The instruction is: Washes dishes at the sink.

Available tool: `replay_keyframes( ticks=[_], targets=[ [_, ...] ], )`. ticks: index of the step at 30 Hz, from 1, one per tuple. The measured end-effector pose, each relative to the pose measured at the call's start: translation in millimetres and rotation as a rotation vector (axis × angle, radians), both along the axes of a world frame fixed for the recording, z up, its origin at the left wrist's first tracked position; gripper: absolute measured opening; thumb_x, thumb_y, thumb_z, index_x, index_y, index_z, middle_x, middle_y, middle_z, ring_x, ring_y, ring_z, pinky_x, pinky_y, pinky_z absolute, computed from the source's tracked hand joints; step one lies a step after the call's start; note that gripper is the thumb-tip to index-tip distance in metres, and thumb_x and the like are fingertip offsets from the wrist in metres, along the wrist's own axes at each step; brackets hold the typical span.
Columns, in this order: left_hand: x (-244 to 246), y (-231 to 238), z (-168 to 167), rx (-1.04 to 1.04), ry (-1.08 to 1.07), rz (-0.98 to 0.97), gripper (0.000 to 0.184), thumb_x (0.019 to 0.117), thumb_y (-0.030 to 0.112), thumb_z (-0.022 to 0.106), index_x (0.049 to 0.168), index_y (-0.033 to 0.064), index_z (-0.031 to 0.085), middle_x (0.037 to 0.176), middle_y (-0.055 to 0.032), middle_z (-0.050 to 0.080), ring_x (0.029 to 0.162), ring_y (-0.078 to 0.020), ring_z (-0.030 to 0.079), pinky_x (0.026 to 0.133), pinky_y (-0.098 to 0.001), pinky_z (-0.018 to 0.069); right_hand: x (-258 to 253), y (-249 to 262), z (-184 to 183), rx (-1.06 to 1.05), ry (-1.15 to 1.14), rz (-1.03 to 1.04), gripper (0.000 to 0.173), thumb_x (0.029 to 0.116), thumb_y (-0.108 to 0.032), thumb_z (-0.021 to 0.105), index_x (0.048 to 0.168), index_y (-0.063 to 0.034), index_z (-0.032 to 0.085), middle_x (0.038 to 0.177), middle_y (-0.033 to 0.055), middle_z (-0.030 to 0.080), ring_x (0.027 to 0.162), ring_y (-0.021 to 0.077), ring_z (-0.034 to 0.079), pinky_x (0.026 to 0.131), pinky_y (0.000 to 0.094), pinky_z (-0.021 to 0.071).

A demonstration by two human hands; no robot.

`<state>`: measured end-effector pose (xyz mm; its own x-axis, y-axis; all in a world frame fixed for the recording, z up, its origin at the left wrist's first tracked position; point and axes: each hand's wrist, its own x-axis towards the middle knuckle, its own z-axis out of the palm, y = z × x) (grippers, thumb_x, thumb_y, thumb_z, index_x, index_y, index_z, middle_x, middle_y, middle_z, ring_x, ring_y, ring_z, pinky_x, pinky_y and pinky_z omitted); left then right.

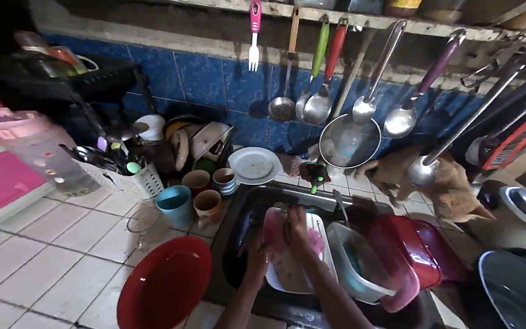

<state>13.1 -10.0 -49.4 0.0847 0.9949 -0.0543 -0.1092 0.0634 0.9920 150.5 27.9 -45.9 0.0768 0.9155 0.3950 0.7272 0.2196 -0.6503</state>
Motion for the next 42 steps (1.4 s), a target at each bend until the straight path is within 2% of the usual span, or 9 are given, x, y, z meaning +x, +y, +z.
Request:
replay_keyframes(
  ticks=[11,16,21,25,28,30,35,38,42],
  targets=[
    [1.7,17.4,-11.3,-0.049,-0.137,0.066,0.044,0.1127,0.026,0.034,0.14,-0.004,0.05,0.122,-0.0163,0.064,0.105,-0.0145,0.065,0.093,-0.0338,0.0555,-40.3,-9.9,6.1,-0.113,-0.052,0.169,0.041,0.1019,-0.019,0.056,0.136,0.0033,0.061,0.147,0.0237,0.054,0.14,0.0362,0.048,0.12,0.0484,0.0355],
    [-22.6,42.8,-5.6,-0.045,-0.087,0.304,0.038,0.1093,0.016,0.045,0.14,-0.0071,0.049,0.118,-0.0193,0.064,0.099,-0.0162,0.065,0.089,-0.0338,0.0557,-22.1,-60.7,-13.7,0.001,-0.283,0.407,0.043,0.098,-0.004,0.058,0.14,-0.0143,0.063,0.152,0.009,0.054,0.144,0.0343,0.047,0.114,0.0746,0.0264],
    [-23.5,40.9,1.6,0.094,-0.168,0.199,0.029,0.1054,0.007,0.048,0.129,-0.0081,0.054,0.096,-0.0088,0.07,0.079,-0.0093,0.069,0.07,-0.0265,0.0599,44.0,-22.0,-24.2,0.188,-0.183,0.176,0.039,0.0972,0.003,0.055,0.134,-0.0026,0.066,0.152,0.0232,0.05,0.143,0.0425,0.046,0.115,0.0536,0.0436],
    [0.8,32.3,7.1,0.024,-0.004,0.041,0.038,0.1092,0.016,0.045,0.139,-0.0076,0.052,0.119,-0.0204,0.065,0.101,-0.018,0.065,0.09,-0.0356,0.0552,31.2,6.9,-4.4,0.193,-0.171,0.061,0.037,0.0997,-0.004,0.054,0.135,-0.0005,0.064,0.15,0.0262,0.051,0.142,0.0431,0.046,0.116,0.0527,0.0421],
    [5.7,39.3,8.2,-0.017,0.078,0.059,0.044,0.1123,0.026,0.037,0.137,-0.0056,0.055,0.119,-0.0209,0.065,0.104,-0.0205,0.066,0.092,-0.0385,0.0553,9.6,-15.9,6.7,0.018,-0.124,0.402,0.054,0.1042,-0.042,0.052,0.142,-0.005,0.06,0.158,0.018,0.044,0.15,0.0309,0.037,0.125,0.0462,0.0316],
    [-6.6,50.0,14.9,-0.011,0.131,0.05,0.046,0.113,0.026,0.034,0.142,-0.0066,0.05,0.132,-0.0253,0.06,0.119,-0.0265,0.06,0.104,-0.0435,0.0489,4.5,-44.8,14.0,-0.038,-0.298,0.492,0.067,0.0973,-0.056,0.058,0.144,-0.0084,0.058,0.158,0.0178,0.044,0.148,0.0343,0.04,0.119,0.0532,0.0375],
    [-34.2,63.7,35.4,0.095,0.016,-0.2,0.064,0.1108,0.026,0.038,0.164,0.0059,0.009,0.164,-0.0194,0.03,0.145,-0.0237,0.041,0.116,-0.0404,0.0396,32.5,-59.8,37.0,0.363,-0.699,0.34,0.036,0.0874,-0.005,0.071,0.121,-0.02,0.072,0.118,0.0142,0.069,0.097,0.0328,0.071,0.076,0.0473,0.061],
    [-47.1,52.3,42.1,0.228,0.112,-0.418,0.058,0.1096,0.032,0.035,0.155,-0.0038,0.034,0.155,-0.0158,0.045,0.142,-0.0151,0.045,0.118,-0.034,0.0367,59.2,-50.7,92.7,0.109,-0.432,0.476,0.025,0.089,-0.013,0.073,0.113,-0.0051,0.073,0.105,0.0192,0.073,0.091,0.034,0.073,0.078,0.0523,0.0611],
    [-44.3,22.4,73.6,-0.011,0.279,-0.601,0.032,0.0864,0.013,0.08,0.111,-0.0022,0.068,0.097,-0.0055,0.074,0.09,-0.0097,0.071,0.087,-0.0315,0.0589,80.6,-36.3,141.8,-0.38,-0.051,0.522,0.047,0.0807,-0.023,0.086,0.118,0.0003,0.067,0.102,0.011,0.072,0.094,0.0136,0.068,0.088,0.0357,0.0564]
  ],
)
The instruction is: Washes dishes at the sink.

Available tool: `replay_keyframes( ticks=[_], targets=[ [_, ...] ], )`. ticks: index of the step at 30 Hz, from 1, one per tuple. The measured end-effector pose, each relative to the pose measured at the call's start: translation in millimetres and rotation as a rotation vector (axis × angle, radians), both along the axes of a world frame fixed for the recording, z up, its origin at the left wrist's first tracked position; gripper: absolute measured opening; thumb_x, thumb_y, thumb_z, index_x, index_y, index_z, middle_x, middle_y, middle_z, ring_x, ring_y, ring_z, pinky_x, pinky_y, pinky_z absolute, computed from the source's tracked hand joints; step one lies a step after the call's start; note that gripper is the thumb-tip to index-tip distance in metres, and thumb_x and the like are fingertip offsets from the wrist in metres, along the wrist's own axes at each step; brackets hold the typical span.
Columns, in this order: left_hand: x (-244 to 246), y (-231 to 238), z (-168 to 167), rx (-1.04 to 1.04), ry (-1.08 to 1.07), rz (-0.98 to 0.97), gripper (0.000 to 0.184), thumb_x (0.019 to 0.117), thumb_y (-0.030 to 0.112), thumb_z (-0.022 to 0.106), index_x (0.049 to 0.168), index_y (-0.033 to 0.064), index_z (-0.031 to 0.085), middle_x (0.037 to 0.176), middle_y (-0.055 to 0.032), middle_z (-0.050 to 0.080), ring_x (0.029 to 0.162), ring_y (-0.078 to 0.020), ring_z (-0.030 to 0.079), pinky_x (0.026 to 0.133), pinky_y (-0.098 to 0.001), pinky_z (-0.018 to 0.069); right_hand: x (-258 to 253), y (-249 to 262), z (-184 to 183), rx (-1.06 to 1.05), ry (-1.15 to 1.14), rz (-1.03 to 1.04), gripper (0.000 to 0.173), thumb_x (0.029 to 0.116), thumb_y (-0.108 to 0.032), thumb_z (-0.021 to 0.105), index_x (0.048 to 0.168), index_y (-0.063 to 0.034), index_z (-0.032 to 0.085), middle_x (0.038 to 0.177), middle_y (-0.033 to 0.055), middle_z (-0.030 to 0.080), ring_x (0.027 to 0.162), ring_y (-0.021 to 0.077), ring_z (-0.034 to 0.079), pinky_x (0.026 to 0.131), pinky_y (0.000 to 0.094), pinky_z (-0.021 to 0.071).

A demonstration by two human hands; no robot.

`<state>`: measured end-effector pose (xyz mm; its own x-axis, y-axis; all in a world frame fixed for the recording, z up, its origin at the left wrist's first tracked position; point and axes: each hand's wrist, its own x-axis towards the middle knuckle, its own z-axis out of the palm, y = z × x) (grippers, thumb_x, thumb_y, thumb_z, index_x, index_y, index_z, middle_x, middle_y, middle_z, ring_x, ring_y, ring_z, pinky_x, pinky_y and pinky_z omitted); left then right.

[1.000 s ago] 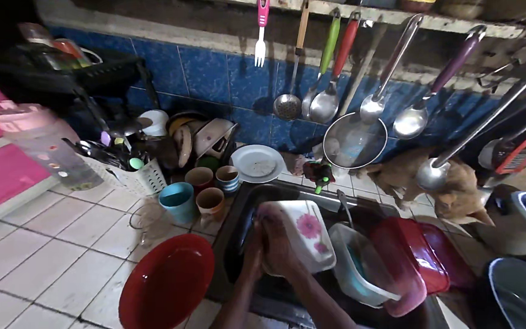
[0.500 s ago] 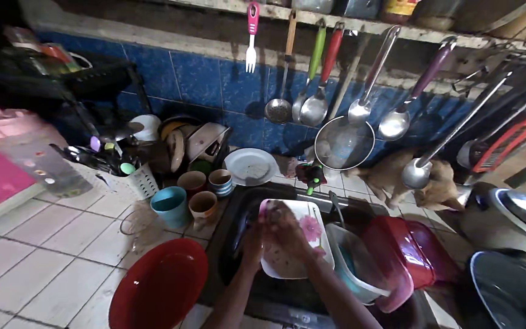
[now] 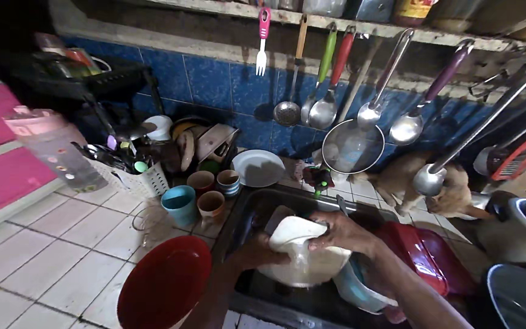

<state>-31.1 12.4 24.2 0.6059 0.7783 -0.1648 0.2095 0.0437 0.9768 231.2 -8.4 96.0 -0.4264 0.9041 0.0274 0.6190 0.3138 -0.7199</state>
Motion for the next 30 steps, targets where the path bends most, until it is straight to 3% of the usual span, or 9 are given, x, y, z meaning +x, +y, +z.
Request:
replay_keyframes(
  ticks=[3,6,10,12,15,17,22,27,30],
  targets=[
    [13.3,-11.2,-14.4,-0.107,-0.183,0.083,0.033,0.0825,0.008,0.08,0.111,-0.0005,0.068,0.096,-0.0054,0.076,0.09,-0.0128,0.073,0.085,-0.0329,0.0616,8.8,10.7,-17.2,0.132,0.412,-0.197,0.054,0.0827,-0.018,0.081,0.128,0.0033,0.06,0.112,0.0038,0.071,0.103,0.0058,0.067,0.094,0.0264,0.057],
    [30.6,-20.8,-22.8,-0.156,-0.345,0.22,0.032,0.0854,0.003,0.074,0.116,-0.0018,0.064,0.096,-0.0061,0.075,0.088,-0.0134,0.073,0.082,-0.0322,0.0622,-12.5,13.9,-38.4,0.474,0.751,-0.407,0.029,0.0845,-0.005,0.076,0.111,0.0021,0.066,0.099,-0.001,0.074,0.091,0.004,0.07,0.085,0.0251,0.0599],
    [46.6,-35.2,-27.6,0.023,-0.38,0.267,0.035,0.0901,-0.003,0.064,0.124,-0.0089,0.054,0.101,-0.0024,0.067,0.093,-0.0018,0.064,0.086,-0.0211,0.0541,-89.5,-9.6,-78.0,0.729,0.471,-0.351,0.036,0.0854,-0.039,0.078,0.089,-0.0027,0.076,0.111,0.012,0.071,0.119,0.0235,0.06,0.107,0.0449,0.0442],
    [46.2,-38.2,-25.3,0.145,-0.357,0.213,0.041,0.0889,-0.002,0.064,0.127,-0.0115,0.053,0.106,-0.0029,0.068,0.096,0.0004,0.065,0.09,-0.0201,0.0543,-91.5,2.8,-79.2,0.741,0.422,-0.427,0.052,0.0927,-0.042,0.066,0.104,0.009,0.07,0.126,0.0265,0.065,0.131,0.0389,0.054,0.113,0.055,0.0379],
    [49.2,-46.4,-15.7,0.077,-0.313,0.243,0.054,0.0882,0.001,0.067,0.138,-0.0094,0.047,0.114,-0.0104,0.069,0.101,-0.0075,0.069,0.091,-0.0264,0.0582,-63.1,31.6,-62.9,0.47,0.536,-0.78,0.046,0.1033,-0.017,0.05,0.137,0.0135,0.049,0.118,0.0218,0.068,0.106,0.0221,0.067,0.094,0.0384,0.0547],
    [50.5,-47.4,-20.3,0.023,-0.313,0.294,0.054,0.0882,0.002,0.068,0.137,-0.0084,0.048,0.114,-0.0111,0.069,0.1,-0.0088,0.069,0.09,-0.0269,0.058,-60.6,37.0,-72.0,0.538,0.507,-0.815,0.039,0.1004,-0.008,0.046,0.132,0.0131,0.053,0.111,0.0197,0.07,0.097,0.0211,0.07,0.087,0.0384,0.0574],
    [46.7,-34.1,-35.3,0.061,-0.485,0.243,0.045,0.0884,-0.004,0.061,0.131,-0.0085,0.047,0.105,-0.001,0.068,0.095,-0.0022,0.067,0.088,-0.0231,0.057,-91.7,13.4,-81.6,0.831,0.354,-0.342,0.037,0.0978,-0.018,0.052,0.11,0.0107,0.07,0.119,0.0245,0.072,0.118,0.0336,0.068,0.108,0.0464,0.0493],
    [41.0,-40.2,-21.3,0.005,-0.538,0.415,0.051,0.0835,-0.002,0.066,0.132,-0.0057,0.049,0.104,-0.0073,0.073,0.093,-0.0115,0.073,0.085,-0.0302,0.062,-32.6,41.1,-81.3,0.414,0.412,-0.95,0.039,0.1065,-0.016,0.048,0.133,0.0107,0.057,0.098,0.024,0.07,0.086,0.031,0.069,0.082,0.0498,0.0552],
    [53.5,-25.1,-19.7,0.008,-0.762,0.554,0.05,0.0876,-0.002,0.062,0.135,-0.0065,0.045,0.105,-0.0123,0.072,0.095,-0.0166,0.073,0.086,-0.0339,0.0621,-70.5,7.3,-103.4,0.472,0.384,-0.962,0.047,0.1038,-0.024,0.056,0.136,0.0102,0.056,0.117,0.0264,0.07,0.105,0.0369,0.07,0.094,0.0547,0.055]
  ],
)
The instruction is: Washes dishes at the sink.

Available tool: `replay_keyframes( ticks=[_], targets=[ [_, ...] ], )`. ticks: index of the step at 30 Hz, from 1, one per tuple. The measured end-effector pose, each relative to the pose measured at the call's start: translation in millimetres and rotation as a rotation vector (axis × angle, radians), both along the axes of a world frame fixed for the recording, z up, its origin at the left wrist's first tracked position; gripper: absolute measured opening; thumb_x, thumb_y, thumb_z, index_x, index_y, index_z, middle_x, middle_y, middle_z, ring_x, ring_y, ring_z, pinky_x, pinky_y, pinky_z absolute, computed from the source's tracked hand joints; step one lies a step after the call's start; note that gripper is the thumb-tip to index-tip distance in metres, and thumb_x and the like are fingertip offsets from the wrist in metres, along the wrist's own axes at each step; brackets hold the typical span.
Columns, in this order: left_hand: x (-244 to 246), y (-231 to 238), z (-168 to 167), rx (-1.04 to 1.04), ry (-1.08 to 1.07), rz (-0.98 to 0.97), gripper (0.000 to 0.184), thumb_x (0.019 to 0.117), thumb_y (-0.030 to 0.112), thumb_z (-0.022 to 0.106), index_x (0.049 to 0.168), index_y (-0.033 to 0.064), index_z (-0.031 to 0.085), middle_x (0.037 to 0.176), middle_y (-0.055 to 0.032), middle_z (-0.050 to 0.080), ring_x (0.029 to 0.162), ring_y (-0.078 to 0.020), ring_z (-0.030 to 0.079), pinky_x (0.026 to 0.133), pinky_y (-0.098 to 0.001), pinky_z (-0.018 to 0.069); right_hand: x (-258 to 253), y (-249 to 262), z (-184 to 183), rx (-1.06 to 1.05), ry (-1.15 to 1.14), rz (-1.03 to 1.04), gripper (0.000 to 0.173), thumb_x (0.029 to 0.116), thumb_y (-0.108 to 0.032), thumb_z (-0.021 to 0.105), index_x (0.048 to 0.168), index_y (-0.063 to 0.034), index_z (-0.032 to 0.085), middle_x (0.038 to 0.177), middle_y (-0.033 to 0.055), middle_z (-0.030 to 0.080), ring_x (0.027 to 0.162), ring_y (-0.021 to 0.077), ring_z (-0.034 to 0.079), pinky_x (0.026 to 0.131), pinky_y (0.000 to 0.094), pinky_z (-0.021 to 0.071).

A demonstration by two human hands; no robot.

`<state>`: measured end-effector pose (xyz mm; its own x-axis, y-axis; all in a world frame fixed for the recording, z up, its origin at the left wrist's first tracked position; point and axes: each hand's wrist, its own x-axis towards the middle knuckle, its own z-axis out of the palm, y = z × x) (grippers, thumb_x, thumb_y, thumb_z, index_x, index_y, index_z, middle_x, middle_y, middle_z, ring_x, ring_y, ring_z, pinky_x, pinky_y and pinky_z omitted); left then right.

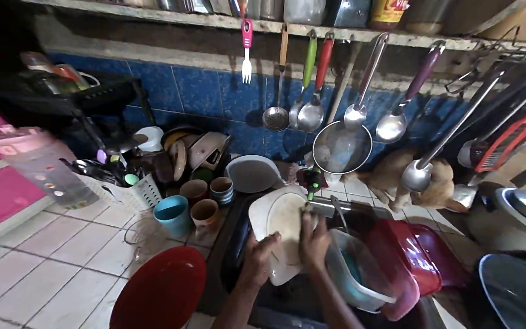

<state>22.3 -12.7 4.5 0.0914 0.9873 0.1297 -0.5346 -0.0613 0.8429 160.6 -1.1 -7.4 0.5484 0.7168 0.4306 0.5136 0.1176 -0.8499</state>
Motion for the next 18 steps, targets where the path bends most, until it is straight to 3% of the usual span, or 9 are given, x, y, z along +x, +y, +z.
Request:
replay_keyframes(
  ticks=[2,4,6,9,10,12,14,16,18],
  targets=[
    [0.7,6.5,-4.2,-0.032,-0.021,-0.013,0.045,0.092,-0.001,0.059,0.135,-0.0061,0.046,0.102,-0.0123,0.073,0.092,-0.0173,0.073,0.084,-0.0345,0.0626,-39.3,-24.2,-13.1,0.162,-0.117,0.153,0.041,0.0971,-0.01,0.063,0.13,0.0148,0.06,0.135,0.0278,0.062,0.125,0.0381,0.063,0.106,0.0498,0.0516],
    [-2.6,4.0,-6.2,-0.069,0.016,-0.061,0.039,0.0887,-0.004,0.055,0.127,-0.0028,0.048,0.094,-0.0062,0.072,0.085,-0.0128,0.073,0.078,-0.0312,0.0625,-45.5,-23.9,-8.4,0.257,-0.253,0.284,0.033,0.0926,-0.001,0.06,0.121,0.0144,0.064,0.141,0.0281,0.059,0.133,0.0406,0.057,0.112,0.0486,0.0471],
    [-7.1,-4.8,-2.7,-0.102,0.05,-0.102,0.038,0.0854,-0.007,0.057,0.123,-0.0032,0.051,0.092,-0.0073,0.074,0.083,-0.0144,0.074,0.076,-0.0327,0.0633,-20.6,-2.4,6.9,0.197,-0.336,0.274,0.037,0.0969,-0.002,0.053,0.129,0.0138,0.06,0.141,0.0272,0.059,0.131,0.0394,0.059,0.11,0.0488,0.0488],
    [-4.7,-14.8,3.2,-0.181,0.09,-0.112,0.038,0.0877,-0.011,0.058,0.124,-0.002,0.051,0.093,-0.0067,0.072,0.082,-0.0126,0.073,0.075,-0.0302,0.0627,18.1,41.1,25.9,0.093,-0.333,0.097,0.037,0.1016,-0.007,0.052,0.132,0.0121,0.059,0.127,0.0273,0.067,0.109,0.0386,0.071,0.094,0.0502,0.0575],
    [-1.5,-13.5,2.1,-0.186,0.081,-0.075,0.036,0.0868,-0.011,0.058,0.121,-0.0027,0.052,0.091,-0.0072,0.072,0.081,-0.0127,0.073,0.074,-0.0299,0.0625,16.0,44.3,25.6,0.061,-0.323,0.082,0.037,0.102,-0.008,0.053,0.133,0.0115,0.059,0.127,0.0274,0.067,0.107,0.0395,0.071,0.093,0.051,0.0576],
    [6.8,-1.2,-2.4,-0.156,0.04,0.046,0.034,0.0848,-0.009,0.06,0.118,-0.0048,0.054,0.088,-0.0076,0.072,0.08,-0.0132,0.072,0.074,-0.0308,0.0623,-6.0,26.7,17.4,0.011,-0.308,0.17,0.04,0.1023,-0.01,0.053,0.137,0.0088,0.058,0.134,0.0256,0.064,0.116,0.038,0.068,0.1,0.05,0.0548],
    [3.8,19.9,-0.4,-0.129,0.014,0.191,0.031,0.0857,-0.009,0.061,0.116,-0.0047,0.055,0.087,-0.0071,0.071,0.078,-0.0125,0.071,0.072,-0.0309,0.0625,-37.5,-7.0,-6.2,0.08,-0.276,0.317,0.037,0.0992,-0.006,0.057,0.133,0.0095,0.06,0.14,0.0251,0.06,0.128,0.0356,0.062,0.107,0.047,0.0521],
    [-4.9,40.4,9.5,-0.096,0.059,0.281,0.044,0.0858,-0.007,0.064,0.128,-0.0066,0.05,0.101,-0.0108,0.069,0.089,-0.0128,0.07,0.079,-0.0312,0.061,-40.1,-33.6,-25.5,0.044,-0.261,0.458,0.034,0.0971,-0.001,0.058,0.128,0.0115,0.061,0.145,0.0268,0.055,0.134,0.0381,0.056,0.109,0.0478,0.05],
    [-7.4,58.9,21.2,-0.01,0.175,0.318,0.053,0.0875,-0.003,0.066,0.137,-0.0086,0.046,0.116,-0.015,0.065,0.102,-0.0128,0.067,0.088,-0.0298,0.059,-23.7,-48.6,-29.1,-0.084,-0.282,0.46,0.032,0.0957,0.0,0.06,0.126,0.0098,0.065,0.134,0.0265,0.063,0.119,0.0391,0.067,0.099,0.0492,0.0559]
  ],
)
